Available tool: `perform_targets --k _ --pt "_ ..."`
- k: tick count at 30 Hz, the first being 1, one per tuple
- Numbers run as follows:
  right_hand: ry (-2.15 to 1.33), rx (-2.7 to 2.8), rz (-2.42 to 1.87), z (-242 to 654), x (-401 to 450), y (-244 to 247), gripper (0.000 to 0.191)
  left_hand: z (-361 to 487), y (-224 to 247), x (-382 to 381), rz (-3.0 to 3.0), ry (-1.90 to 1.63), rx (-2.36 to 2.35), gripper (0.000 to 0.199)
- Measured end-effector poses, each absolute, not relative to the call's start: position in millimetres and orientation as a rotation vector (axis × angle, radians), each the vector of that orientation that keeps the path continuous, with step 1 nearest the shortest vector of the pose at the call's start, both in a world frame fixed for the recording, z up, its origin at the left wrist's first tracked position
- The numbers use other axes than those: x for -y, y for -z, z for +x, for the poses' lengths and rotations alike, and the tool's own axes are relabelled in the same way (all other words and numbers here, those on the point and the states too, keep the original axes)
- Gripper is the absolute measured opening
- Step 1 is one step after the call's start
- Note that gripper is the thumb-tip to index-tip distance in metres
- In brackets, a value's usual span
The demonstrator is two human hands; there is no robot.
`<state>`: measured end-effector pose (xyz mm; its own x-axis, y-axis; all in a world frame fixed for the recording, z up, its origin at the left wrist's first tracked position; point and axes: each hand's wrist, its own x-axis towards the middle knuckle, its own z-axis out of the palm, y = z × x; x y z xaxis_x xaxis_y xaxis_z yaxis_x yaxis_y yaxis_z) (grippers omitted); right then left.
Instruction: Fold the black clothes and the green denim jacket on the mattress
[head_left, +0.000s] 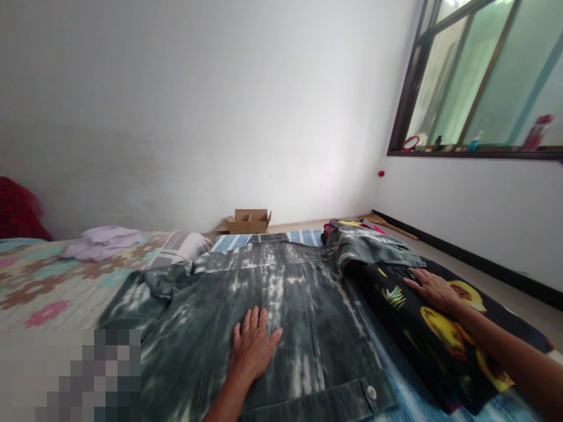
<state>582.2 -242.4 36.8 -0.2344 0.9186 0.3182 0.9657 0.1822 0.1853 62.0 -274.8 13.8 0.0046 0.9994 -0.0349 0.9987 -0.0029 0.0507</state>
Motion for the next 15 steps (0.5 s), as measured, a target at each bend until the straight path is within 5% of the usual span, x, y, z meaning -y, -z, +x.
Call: perform_targets --k 15 --pt "0.574 2.356 -1.810 588.6 242.0 -31.9 0.043 61.9 -12.0 275.0 2.194 -0.040 -2.169 0.073"
